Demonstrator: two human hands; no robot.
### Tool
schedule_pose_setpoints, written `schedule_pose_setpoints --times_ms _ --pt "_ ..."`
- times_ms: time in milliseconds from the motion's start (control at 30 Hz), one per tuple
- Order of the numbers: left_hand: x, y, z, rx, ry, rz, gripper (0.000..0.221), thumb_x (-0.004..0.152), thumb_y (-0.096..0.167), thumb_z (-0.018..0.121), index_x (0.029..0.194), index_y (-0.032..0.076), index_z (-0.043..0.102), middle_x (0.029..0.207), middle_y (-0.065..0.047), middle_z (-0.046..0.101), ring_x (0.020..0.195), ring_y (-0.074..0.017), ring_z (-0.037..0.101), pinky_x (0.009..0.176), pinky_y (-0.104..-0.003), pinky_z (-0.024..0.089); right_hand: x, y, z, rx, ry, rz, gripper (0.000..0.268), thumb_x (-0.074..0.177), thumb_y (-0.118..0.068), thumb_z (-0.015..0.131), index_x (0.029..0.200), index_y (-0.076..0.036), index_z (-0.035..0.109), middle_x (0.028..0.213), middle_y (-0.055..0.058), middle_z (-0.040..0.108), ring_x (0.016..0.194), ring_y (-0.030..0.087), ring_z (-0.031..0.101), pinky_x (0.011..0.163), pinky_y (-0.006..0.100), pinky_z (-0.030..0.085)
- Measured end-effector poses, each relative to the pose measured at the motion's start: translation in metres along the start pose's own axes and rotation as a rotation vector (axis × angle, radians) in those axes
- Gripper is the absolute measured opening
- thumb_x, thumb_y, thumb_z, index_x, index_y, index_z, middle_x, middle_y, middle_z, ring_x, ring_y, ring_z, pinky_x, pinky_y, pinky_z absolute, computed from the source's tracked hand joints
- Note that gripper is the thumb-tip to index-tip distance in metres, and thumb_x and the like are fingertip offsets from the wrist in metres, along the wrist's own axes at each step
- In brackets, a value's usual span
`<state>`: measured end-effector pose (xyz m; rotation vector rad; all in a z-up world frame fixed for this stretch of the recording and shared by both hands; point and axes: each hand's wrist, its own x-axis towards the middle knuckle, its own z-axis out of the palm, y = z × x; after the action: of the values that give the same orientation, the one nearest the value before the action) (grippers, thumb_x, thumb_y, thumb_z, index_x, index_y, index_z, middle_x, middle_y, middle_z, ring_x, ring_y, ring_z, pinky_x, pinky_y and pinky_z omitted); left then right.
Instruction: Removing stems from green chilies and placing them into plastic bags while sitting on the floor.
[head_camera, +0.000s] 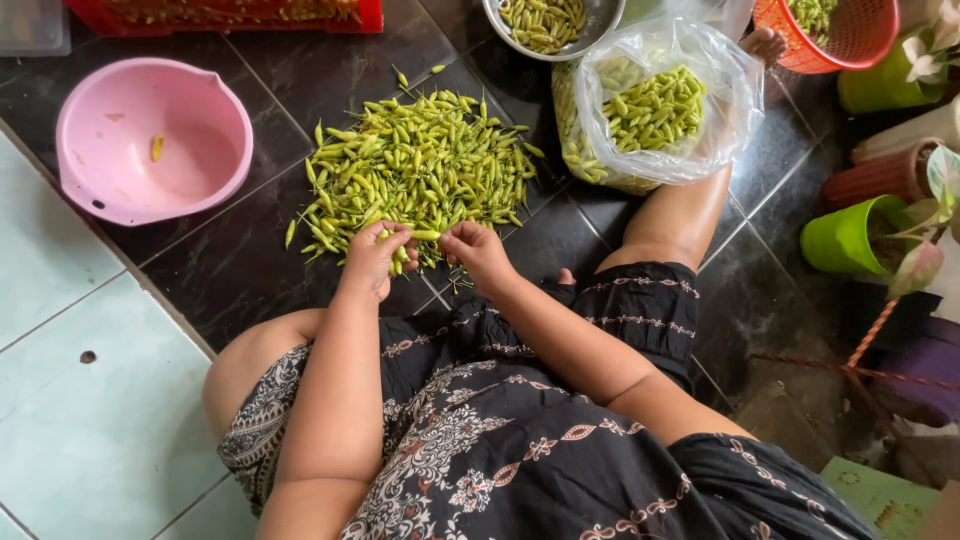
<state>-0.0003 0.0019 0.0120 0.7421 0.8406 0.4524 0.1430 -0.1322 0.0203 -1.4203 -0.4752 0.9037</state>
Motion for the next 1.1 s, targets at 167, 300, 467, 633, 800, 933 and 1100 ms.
schedule_pose_setpoints --times_ms 167,300,467,633,800,933,1100 --pt "-0.001 -0.006 -0.001 0.015 -0.059 -0.035 0.024 0.087 0.01 0.083 0.102 0.0 0.068 0.081 -0.021 0.074 0.055 -0.0224 0.073 0.046 -0.038 0.066 -0.004 -0.007 0.004 -0.06 -0.089 -0.027 0.011 0.089 -0.008 0.08 0.092 0.001 0.074 0.07 0.009 0.069 0.058 0.01 0.063 0.055 0.019 0.047" --pt "-0.003 -0.002 0.0 0.027 -0.078 -0.03 0.022 0.087 0.009 0.082 0.101 -0.001 0.067 0.079 -0.02 0.073 0.054 -0.0223 0.073 0.045 -0.037 0.065 -0.005 -0.011 0.004 -0.05 -0.081 0.009 0.01 0.09 -0.01 0.078 0.09 0.0 0.074 0.068 0.007 0.07 0.056 0.008 0.063 0.054 0.016 0.045" --pt "-0.001 -0.008 -0.001 0.037 -0.095 0.011 0.023 0.088 0.007 0.082 0.101 -0.002 0.066 0.077 -0.019 0.073 0.055 -0.0219 0.073 0.046 -0.036 0.065 0.0 0.002 -0.004 -0.174 -0.071 -0.019 0.013 0.091 -0.013 0.079 0.088 -0.002 0.073 0.066 0.005 0.067 0.059 0.006 0.057 0.056 0.018 0.044" --pt "-0.001 -0.011 0.002 0.052 -0.071 0.044 0.021 0.088 0.005 0.081 0.101 -0.001 0.066 0.077 -0.02 0.072 0.054 -0.0215 0.072 0.045 -0.035 0.065 0.0 -0.006 -0.008 -0.406 -0.065 -0.106 0.017 0.095 -0.019 0.077 0.087 -0.005 0.073 0.064 0.005 0.067 0.056 0.009 0.056 0.054 0.022 0.044" --pt "0.003 -0.016 0.001 0.077 -0.026 0.071 0.02 0.088 0.006 0.081 0.1 0.001 0.066 0.08 -0.019 0.073 0.054 -0.0186 0.071 0.044 -0.033 0.064 -0.01 -0.035 0.003 -0.605 -0.058 -0.23 0.019 0.103 -0.017 0.07 0.09 -0.004 0.069 0.066 0.008 0.065 0.058 0.017 0.059 0.056 0.031 0.048" --pt "0.003 -0.018 0.001 0.087 -0.011 0.084 0.02 0.089 0.007 0.081 0.102 0.001 0.066 0.083 -0.02 0.073 0.055 -0.0171 0.07 0.045 -0.032 0.064 -0.016 -0.046 0.012 -0.701 -0.05 -0.301 0.019 0.105 -0.014 0.065 0.091 -0.002 0.064 0.071 0.012 0.063 0.064 0.027 0.063 0.058 0.039 0.051" --pt "-0.002 -0.012 0.008 0.117 0.015 0.112 0.018 0.089 0.006 0.08 0.101 0.0 0.068 0.081 -0.021 0.072 0.054 -0.0169 0.068 0.044 -0.033 0.063 -0.012 -0.041 0.012 -0.766 -0.022 -0.35 0.019 0.105 -0.013 0.065 0.09 -0.002 0.062 0.072 0.012 0.062 0.066 0.032 0.064 0.059 0.043 0.051"
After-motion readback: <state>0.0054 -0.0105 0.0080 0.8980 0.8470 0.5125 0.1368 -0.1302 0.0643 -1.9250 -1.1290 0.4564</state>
